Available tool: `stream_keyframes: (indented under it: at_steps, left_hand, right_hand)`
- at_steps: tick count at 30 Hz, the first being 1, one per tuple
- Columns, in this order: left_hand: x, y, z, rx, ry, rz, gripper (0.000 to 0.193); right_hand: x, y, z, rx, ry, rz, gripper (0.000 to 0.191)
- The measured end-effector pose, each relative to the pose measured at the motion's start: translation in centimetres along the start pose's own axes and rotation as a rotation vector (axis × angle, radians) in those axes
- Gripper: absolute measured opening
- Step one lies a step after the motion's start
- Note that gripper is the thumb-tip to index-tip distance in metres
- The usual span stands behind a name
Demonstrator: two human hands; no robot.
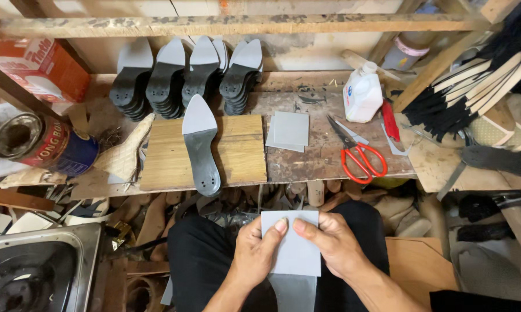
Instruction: The person uses red-handled scissors to trim gray insole material around a black shoe insole template. They repeatedly align the template, cut along its edges, and stack the finished insoles on a wooden workbench in a workshop.
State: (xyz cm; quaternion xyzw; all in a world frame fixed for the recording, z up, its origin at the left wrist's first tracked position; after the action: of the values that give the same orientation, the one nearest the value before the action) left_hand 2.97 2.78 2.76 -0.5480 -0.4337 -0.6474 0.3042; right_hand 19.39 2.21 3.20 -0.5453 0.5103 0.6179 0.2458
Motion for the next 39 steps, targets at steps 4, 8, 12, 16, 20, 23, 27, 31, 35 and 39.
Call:
stream_keyframes:
  at_steps: [4,8,12,16,20,23,27,31,35,39]
  left_hand:
    - [-0.3,-0.3,-0.8,0.053,-0.019,0.019,0.026]
    - [-0.4,-0.1,-0.6,0.071,0.001,0.055,0.028]
    - [-1.2,0.0,0.0,0.158,-0.075,-0.053,0.032]
    - [-1.1,0.6,0.9,0.085,0.001,-0.050,0.027]
    - [-1.5,0.6,0.9,0.059,-0.074,0.070,0.030]
    - [-1.9,0.1,1.5,0.042,-0.104,0.045,0.032]
    - [-1.7,-0.5,3.2,-0.002,-0.012,-0.056,0.031]
    - [-1.9,-0.8,5.0,-0.058,-0.056,-0.075,0.033]
    - [-2.7,-1.2,6.1,0.065,-0.081,-0.244,0.029]
    - [-2.9,-1.7,6.3,0.100,-0.005,-0.360,0.038]
  right_hand:
    - [0.4,0.5,-1.3,-0.007,0.055,-0.179,0.034]
    - [1.0,0.7,-2.7,0.005,0.045,-0.283,0.035]
    - [1.8,0.4,-3.2,-0.053,0.022,-0.336,0.035]
    - [2.4,-2.0,-3.1,0.187,0.098,-0.484,0.036]
    - [2.8,-3.0,-2.0,0.157,0.020,-0.093,0.039]
    - [2.7,-3.1,-0.9,0.075,0.003,0.126,0.041]
    - [2.0,-3.4,0.6,0.081,0.063,0.164,0.043]
    - [-0.6,-4.1,1.2,0.126,0.042,-0.393,0.039]
    - [-1.8,-4.1,2.2,0.012,0.029,-0.576,0.036]
    - [-1.0,-4.1,3.4,-0.087,0.055,-0.440,0.037]
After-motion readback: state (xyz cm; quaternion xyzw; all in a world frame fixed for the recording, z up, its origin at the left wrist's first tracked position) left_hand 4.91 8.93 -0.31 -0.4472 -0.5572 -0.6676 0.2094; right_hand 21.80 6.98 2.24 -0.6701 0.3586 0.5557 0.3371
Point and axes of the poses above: each hand's wrist, its own z-axis towards the middle knuckle, its own y-axis out of the palm, x = y × z, the point moved 5 cm from there along z, towards the middle knuckle, and after that the axes turned 15 degrees about -x, right-handed, at the moved point
